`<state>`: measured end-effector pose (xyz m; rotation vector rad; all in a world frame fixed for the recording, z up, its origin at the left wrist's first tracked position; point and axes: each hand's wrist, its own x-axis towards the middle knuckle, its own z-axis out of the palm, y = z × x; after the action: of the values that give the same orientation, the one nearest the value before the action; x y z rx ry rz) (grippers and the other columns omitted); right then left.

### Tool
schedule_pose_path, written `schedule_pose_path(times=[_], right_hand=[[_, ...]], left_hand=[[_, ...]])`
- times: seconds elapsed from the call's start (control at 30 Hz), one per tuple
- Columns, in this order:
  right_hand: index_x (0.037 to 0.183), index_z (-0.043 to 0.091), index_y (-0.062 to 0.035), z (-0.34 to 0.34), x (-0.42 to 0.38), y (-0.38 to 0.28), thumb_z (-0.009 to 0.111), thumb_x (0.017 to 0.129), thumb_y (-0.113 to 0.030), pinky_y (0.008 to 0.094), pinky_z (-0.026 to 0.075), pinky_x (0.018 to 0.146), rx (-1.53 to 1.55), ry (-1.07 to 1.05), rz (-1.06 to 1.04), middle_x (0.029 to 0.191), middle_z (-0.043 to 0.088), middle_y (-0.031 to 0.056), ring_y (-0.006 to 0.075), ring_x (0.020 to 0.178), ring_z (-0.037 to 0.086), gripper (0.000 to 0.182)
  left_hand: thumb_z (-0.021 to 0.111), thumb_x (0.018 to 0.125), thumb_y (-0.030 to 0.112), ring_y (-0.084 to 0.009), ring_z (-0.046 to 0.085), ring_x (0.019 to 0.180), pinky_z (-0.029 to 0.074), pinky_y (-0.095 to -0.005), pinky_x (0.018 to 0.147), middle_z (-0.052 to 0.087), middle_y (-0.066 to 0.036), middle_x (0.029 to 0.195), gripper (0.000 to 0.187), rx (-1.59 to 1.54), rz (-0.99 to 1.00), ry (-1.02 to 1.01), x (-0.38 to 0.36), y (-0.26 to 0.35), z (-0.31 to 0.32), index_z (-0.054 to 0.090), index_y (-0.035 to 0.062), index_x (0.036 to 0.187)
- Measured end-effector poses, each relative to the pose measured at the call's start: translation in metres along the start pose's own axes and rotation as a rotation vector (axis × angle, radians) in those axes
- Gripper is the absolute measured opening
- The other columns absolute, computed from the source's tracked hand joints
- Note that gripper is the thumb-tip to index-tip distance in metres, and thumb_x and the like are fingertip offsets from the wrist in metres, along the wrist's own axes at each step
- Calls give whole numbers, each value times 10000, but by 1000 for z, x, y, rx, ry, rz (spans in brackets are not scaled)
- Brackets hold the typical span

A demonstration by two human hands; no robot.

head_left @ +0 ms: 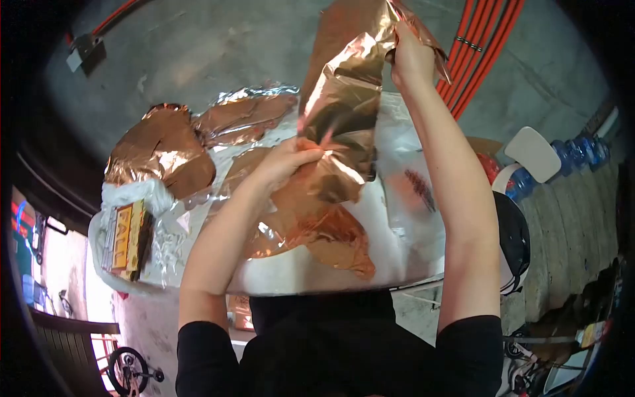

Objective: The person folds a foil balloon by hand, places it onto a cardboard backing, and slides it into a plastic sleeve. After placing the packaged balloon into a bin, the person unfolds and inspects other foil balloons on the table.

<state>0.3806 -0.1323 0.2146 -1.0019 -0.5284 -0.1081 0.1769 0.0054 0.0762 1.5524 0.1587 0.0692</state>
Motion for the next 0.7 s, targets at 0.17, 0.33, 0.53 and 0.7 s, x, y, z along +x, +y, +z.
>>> schedule_pose_path(times=[0.17,0.33,0.53,0.7], right_hand=[[958,587,-74,-59,24,27,589,863,-256,269,482,519,-185,-14,84,854,575,5,96,661,563,205],[1057,558,-76,-105,54,67,566,884,-272,288,524,668,-62,142,247,958,607,29,137,795,609,261],[1042,562,-47,-179,79,133,562,901,-254,324,558,643,75,377,181,972,591,57,160,797,612,251],[1049,542,-39,-237,83,179,521,876,-43,385,567,644,310,551,529,987,601,109,223,778,632,174]], left_hand=[[630,841,193,-27,500,598,384,-176,523,567,48,696,120,-32,-51,-99,39,30,-56,624,95,910],[643,826,172,-76,539,672,426,-230,592,577,14,727,137,-6,-52,11,128,34,-47,610,62,901],[682,772,168,-130,559,694,449,-289,635,619,-40,762,145,320,-30,140,236,-19,-33,641,34,812],[720,694,296,-195,580,636,473,-356,605,648,-136,736,351,589,-123,150,276,-79,-41,676,-36,802]])
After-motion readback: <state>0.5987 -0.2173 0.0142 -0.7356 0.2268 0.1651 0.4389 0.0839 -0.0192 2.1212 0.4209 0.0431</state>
